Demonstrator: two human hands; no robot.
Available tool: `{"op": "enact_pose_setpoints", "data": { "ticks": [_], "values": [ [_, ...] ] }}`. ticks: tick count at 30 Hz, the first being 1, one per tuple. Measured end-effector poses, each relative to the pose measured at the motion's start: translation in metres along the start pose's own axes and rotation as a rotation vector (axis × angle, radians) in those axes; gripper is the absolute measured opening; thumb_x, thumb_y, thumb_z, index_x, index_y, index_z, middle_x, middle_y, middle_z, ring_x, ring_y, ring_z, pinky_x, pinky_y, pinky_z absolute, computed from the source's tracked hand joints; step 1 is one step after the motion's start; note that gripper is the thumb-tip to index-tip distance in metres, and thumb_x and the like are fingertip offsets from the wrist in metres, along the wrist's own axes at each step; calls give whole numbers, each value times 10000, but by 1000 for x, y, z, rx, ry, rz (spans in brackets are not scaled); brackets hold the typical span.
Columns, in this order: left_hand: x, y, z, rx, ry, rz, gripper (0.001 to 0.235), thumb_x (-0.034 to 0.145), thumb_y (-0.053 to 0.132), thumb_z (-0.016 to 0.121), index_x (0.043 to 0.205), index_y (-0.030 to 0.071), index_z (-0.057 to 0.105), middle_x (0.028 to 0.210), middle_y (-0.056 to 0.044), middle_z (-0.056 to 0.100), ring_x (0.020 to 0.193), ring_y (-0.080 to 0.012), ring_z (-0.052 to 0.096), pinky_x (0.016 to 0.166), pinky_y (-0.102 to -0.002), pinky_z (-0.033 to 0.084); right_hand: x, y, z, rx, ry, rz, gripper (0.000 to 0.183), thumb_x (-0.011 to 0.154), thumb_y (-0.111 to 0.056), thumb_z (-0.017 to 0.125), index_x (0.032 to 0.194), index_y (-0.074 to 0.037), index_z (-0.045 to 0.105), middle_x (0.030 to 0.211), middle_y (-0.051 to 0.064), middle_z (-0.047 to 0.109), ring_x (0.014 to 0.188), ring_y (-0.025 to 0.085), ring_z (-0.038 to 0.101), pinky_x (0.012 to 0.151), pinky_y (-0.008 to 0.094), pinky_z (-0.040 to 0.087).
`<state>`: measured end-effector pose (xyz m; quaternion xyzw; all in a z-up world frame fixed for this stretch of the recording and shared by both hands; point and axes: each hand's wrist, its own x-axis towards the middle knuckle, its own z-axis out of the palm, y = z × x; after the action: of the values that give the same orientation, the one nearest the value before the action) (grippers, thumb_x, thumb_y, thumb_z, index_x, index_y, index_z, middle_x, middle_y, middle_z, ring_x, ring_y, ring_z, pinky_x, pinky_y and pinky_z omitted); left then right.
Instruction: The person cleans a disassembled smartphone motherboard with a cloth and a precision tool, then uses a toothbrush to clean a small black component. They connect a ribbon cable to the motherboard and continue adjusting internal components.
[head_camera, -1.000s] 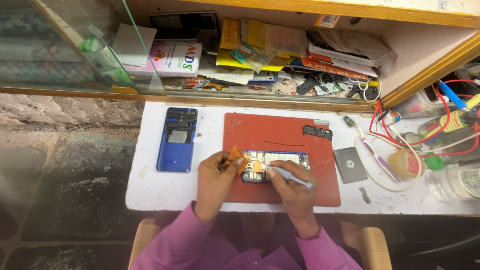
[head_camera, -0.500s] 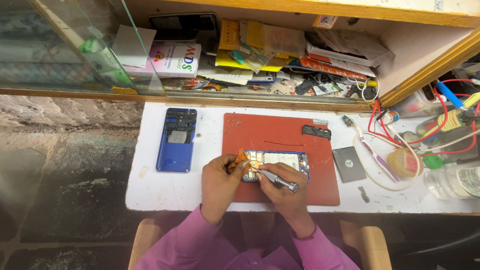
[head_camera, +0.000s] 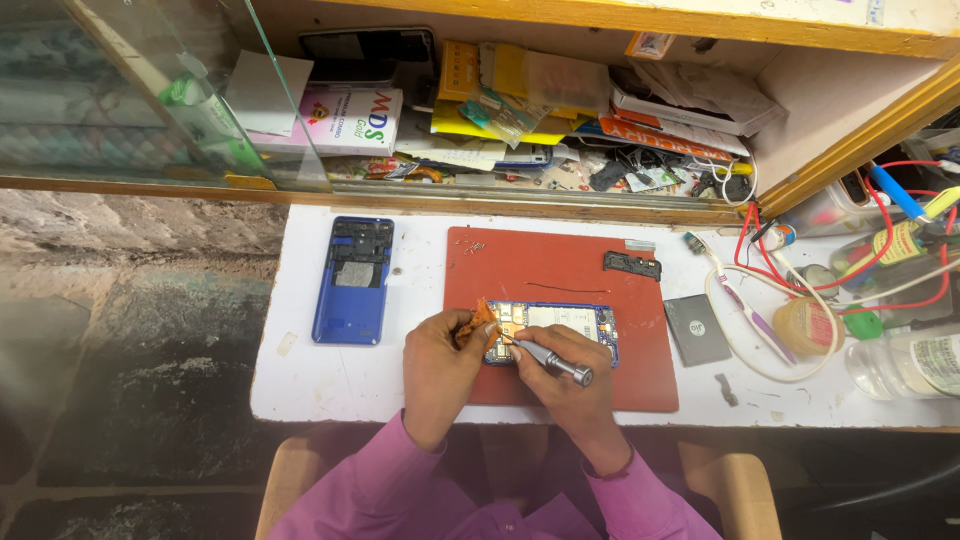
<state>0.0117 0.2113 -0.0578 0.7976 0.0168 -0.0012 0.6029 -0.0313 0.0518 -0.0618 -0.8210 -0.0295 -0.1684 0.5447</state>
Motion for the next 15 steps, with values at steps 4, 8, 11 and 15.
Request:
{"op": "enact_pose_setpoints", "data": {
  "ticks": [4,8,11,15],
  "values": [
    [-1,0,0,-6,-1,23,205,855,190,758,926,-1,782,685,-103,745,550,-150,667,535,-309,514,-1,0,-1,76,-12,26,190,844,-12,776,1031,24,772,821,47,737,695,60,662,580,203,513],
    [-1,-3,0,8,-1,12,210,850,197,758,927,3,786,682,-109,743,550,-165,662,535,-316,507,0,1,0,94,-10,64,177,858,-20,778,1029,26,782,811,47,740,688,64,653,588,203,512],
    [0,-13,3,17,-8,-2,202,857,186,768,936,1,787,698,-108,751,560,-151,665,545,-306,512,-2,5,-3,42,-33,54,179,844,-26,777,1018,15,780,800,33,740,679,71,670,583,210,512],
    [11,-31,6,-375,-94,49,166,903,103,755,1002,-31,749,833,-97,765,698,-87,668,626,-260,549,-9,22,-23,356,85,66,187,911,7,729,1096,35,725,953,76,737,861,114,675,756,240,542]
  ]
}}
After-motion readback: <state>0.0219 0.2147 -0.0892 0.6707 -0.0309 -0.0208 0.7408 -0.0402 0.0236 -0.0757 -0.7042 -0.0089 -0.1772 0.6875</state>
